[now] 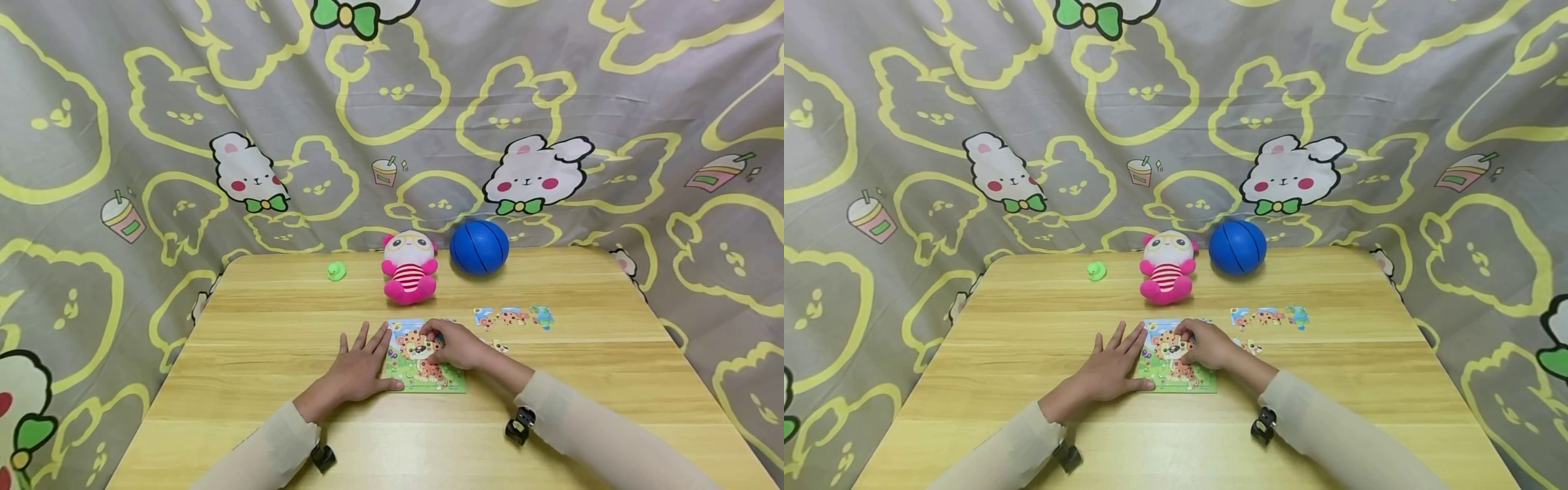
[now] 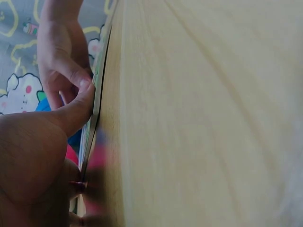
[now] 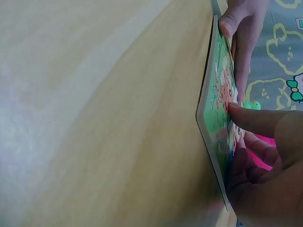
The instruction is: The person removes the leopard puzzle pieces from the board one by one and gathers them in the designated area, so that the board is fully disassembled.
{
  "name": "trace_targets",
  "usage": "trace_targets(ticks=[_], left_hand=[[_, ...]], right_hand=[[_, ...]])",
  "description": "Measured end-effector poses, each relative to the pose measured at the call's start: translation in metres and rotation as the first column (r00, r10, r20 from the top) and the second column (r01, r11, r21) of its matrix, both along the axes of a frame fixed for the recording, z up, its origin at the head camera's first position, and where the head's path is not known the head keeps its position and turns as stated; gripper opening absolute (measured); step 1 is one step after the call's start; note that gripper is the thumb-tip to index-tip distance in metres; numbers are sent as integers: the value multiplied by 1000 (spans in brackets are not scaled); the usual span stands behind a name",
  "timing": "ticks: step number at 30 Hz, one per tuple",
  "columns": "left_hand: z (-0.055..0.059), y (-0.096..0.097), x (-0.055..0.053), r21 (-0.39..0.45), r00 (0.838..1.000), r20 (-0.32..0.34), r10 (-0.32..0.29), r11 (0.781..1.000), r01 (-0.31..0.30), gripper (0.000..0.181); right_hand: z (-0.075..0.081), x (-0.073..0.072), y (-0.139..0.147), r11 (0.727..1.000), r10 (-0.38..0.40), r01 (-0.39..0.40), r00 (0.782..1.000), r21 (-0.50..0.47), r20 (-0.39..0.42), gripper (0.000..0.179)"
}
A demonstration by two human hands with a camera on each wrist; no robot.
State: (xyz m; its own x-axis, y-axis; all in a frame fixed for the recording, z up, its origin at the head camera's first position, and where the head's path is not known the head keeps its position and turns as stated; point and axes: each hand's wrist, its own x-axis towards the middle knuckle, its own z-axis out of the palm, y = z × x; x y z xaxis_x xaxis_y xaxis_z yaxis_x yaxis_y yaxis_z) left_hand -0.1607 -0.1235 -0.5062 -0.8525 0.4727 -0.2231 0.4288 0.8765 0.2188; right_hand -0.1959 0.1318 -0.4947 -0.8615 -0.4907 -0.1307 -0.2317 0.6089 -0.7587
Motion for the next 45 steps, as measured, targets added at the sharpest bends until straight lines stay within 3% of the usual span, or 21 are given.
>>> trace_targets(ticks=[7,14,22,34,45], left_hand=[[1,2,-2,-13,1000,15,6,1000,-6,112],[12,24,0,-38,996,12,84,996,-84,111],[9,37,3,-108,990,-13,139,984,-140,116],[6,38,3,-117,989,-32,144,982,-147,118],[7,39,4,-100,988,-23,153,983,-154,117]], right_hand=[[-1,-1,2,1000,18,-17,999,4,-33,44],[0,-2,3,999,27,-27,999,17,-34,43],[-4,-3,3,1000,29,-29,999,10,-28,43],[-7,-3,8,991,7,-5,1000,-132,14,36],[-11,-3,7,987,-42,46,999,-153,29,34]])
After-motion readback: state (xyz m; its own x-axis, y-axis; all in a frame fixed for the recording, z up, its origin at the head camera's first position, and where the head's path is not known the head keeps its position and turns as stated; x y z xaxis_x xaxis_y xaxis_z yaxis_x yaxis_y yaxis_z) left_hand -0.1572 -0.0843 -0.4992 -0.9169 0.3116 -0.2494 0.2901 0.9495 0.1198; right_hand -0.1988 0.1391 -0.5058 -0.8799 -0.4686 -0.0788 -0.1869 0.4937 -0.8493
